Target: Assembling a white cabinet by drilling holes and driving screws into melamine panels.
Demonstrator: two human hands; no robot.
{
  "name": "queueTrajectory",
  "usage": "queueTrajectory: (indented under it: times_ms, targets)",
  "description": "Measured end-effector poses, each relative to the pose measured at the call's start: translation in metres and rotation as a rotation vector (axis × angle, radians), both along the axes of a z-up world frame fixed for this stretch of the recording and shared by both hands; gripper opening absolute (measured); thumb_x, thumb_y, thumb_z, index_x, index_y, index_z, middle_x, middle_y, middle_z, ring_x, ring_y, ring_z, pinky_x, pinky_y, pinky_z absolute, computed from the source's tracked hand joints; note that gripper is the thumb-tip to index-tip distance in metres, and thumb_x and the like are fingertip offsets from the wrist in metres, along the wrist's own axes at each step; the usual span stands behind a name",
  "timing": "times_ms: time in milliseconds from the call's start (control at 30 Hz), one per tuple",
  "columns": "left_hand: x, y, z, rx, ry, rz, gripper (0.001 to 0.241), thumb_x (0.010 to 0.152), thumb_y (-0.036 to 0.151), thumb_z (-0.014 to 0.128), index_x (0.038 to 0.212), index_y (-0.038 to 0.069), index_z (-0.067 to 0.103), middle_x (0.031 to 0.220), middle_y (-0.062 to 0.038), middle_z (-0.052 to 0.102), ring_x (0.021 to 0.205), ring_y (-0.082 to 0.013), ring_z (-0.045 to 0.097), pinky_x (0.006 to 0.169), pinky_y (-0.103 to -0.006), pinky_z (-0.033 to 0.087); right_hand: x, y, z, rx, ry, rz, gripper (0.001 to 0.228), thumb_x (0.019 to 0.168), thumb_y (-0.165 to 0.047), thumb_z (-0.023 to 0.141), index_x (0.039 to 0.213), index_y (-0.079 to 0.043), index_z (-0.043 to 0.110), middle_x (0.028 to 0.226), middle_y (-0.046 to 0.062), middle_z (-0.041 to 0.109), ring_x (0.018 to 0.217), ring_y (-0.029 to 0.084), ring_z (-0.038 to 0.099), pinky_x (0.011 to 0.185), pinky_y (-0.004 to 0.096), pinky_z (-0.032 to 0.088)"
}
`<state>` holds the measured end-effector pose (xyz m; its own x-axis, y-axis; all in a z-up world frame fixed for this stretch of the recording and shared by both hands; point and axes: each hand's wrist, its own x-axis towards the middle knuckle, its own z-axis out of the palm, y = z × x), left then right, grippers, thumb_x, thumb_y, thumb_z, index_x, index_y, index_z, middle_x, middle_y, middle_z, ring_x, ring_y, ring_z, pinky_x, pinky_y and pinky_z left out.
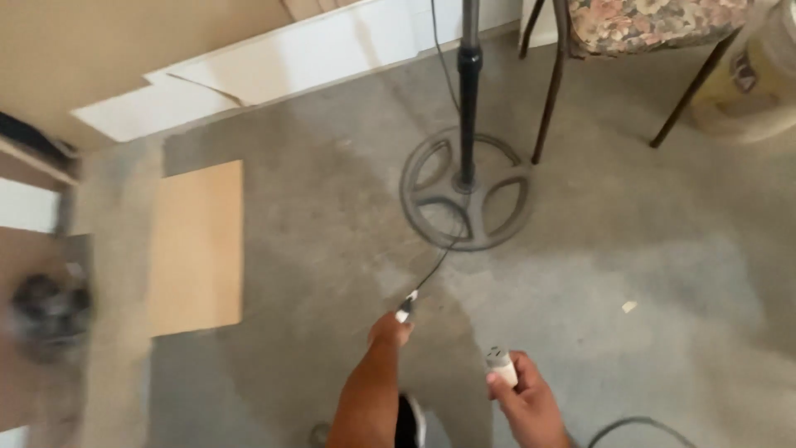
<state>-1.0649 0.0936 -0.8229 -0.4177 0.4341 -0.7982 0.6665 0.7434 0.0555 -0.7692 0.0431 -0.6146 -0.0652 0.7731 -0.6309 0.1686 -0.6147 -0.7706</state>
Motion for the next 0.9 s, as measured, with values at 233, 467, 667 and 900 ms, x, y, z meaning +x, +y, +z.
queueTrajectory:
  times_ms: [233, 467, 667, 900]
  targets:
    - [0.013, -0.018, -0.24, 0.213, 0.209, 0.102, 0.054, 0.096, 0.037, 0.056, 0.142, 0.013, 0.044, 0.14, -0.011, 0.056, 0.127, -0.0315, 0.057, 0.106, -0.0448, 0.049, -0.015, 0.042, -0.113, -0.135, -0.127, 0.04, 0.019, 0.088, -0.024, 0.074, 0.096, -0.008, 0.066, 0.075, 0.007, 0.062, 0.065, 0.019, 0.055, 0.068, 0.038, 0.055]
    - [0.032, 0.037, -0.27, 0.457, -0.051, 0.268, 0.043, 0.094, 0.049, 0.057, 0.123, 0.02, 0.067, 0.115, -0.011, 0.073, 0.11, -0.0372, 0.068, 0.095, -0.0485, 0.053, -0.052, 0.087, -0.212, 0.053, -0.038, 0.192, 0.033, 0.094, -0.032, 0.066, 0.079, -0.003, 0.069, 0.053, 0.008, 0.055, 0.04, 0.016, 0.042, 0.038, 0.032, 0.032]
    - [0.057, 0.045, 0.072, 0.701, -0.538, 0.026, 0.042, 0.093, 0.043, 0.066, 0.119, 0.011, 0.059, 0.115, -0.021, 0.069, 0.118, -0.0385, 0.064, 0.094, -0.0496, 0.052, -0.105, 0.117, -0.182, 0.037, 0.224, -0.095, 0.032, 0.104, -0.028, 0.063, 0.106, 0.003, 0.057, 0.074, 0.008, 0.052, 0.044, 0.016, 0.048, 0.042, 0.027, 0.041]
    - [0.066, 0.015, 0.294, 0.653, -0.484, -0.005, 0.05, 0.085, 0.044, 0.071, 0.117, 0.009, 0.053, 0.118, -0.017, 0.072, 0.119, -0.036, 0.066, 0.1, -0.0519, 0.053, -0.095, 0.119, -0.021, 0.125, 0.364, -0.249, 0.026, 0.088, -0.02, 0.083, 0.102, -0.004, 0.068, 0.068, 0.007, 0.061, 0.047, 0.019, 0.06, 0.044, 0.031, 0.049]
